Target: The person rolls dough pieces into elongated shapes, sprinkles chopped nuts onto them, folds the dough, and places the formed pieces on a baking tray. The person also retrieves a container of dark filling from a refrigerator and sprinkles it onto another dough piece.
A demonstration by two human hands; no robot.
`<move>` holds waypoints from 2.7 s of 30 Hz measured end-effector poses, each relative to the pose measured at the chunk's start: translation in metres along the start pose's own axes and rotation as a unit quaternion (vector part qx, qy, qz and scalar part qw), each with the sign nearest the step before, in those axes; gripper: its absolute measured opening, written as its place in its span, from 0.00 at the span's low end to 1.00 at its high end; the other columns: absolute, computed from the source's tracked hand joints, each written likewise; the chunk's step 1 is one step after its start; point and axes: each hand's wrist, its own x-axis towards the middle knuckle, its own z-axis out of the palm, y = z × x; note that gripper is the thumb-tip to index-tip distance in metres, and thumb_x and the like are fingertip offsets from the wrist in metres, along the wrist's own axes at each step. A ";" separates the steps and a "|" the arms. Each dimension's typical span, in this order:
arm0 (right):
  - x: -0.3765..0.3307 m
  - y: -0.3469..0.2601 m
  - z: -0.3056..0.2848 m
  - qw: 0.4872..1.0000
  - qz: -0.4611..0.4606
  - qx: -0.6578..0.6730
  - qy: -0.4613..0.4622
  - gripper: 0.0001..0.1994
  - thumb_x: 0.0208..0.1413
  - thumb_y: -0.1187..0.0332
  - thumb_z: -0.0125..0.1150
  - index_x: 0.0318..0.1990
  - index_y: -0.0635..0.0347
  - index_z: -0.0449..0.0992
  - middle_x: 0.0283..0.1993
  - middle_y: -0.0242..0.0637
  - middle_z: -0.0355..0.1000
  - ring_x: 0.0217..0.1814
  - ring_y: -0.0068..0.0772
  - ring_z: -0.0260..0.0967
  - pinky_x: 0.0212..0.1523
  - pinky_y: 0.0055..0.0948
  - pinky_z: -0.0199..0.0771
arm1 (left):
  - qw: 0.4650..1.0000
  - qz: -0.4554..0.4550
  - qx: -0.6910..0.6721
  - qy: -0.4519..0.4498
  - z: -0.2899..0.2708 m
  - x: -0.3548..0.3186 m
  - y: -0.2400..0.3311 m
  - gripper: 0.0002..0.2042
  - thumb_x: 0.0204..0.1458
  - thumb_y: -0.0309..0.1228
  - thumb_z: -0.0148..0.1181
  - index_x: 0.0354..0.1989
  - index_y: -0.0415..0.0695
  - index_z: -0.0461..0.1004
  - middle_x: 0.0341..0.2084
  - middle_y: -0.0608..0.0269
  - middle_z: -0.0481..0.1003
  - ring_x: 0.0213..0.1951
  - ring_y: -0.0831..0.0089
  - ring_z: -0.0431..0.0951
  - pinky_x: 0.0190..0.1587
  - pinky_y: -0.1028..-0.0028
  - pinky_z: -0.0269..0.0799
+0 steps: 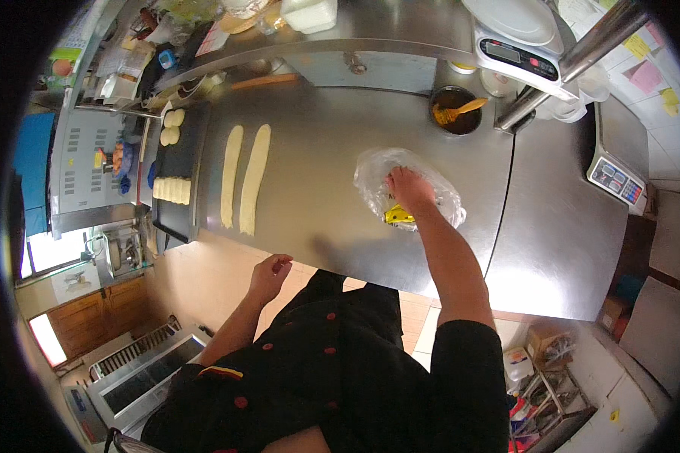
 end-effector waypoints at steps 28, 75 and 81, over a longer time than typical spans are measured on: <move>-0.008 -0.055 -0.008 0.417 0.357 0.830 0.100 0.16 0.70 0.56 0.49 0.26 0.46 0.64 0.21 0.23 0.59 0.16 0.19 0.51 0.13 0.20 0.45 | 0.998 -0.056 -0.037 0.020 -0.097 0.000 -0.175 0.13 0.60 0.36 0.61 0.49 0.44 0.81 0.39 0.55 0.84 0.40 0.63 0.84 0.45 0.65 0.80; 0.209 -0.389 0.122 0.786 0.418 0.455 0.008 0.10 0.61 0.68 0.60 0.31 0.65 0.76 0.25 0.39 0.72 0.21 0.28 0.68 0.17 0.31 0.62 | 0.981 0.018 -0.180 -0.066 -0.292 0.149 -0.359 0.11 0.61 0.33 0.61 0.48 0.43 0.81 0.39 0.56 0.83 0.38 0.68 0.83 0.44 0.70 0.78; 0.181 -0.409 0.131 0.656 0.455 0.596 0.088 0.11 0.63 0.70 0.59 0.42 0.74 0.76 0.32 0.41 0.75 0.27 0.33 0.74 0.29 0.28 0.83 | 0.983 0.024 -0.145 -0.105 -0.300 0.155 -0.334 0.11 0.61 0.34 0.62 0.46 0.40 0.81 0.37 0.56 0.83 0.38 0.69 0.83 0.45 0.70 0.78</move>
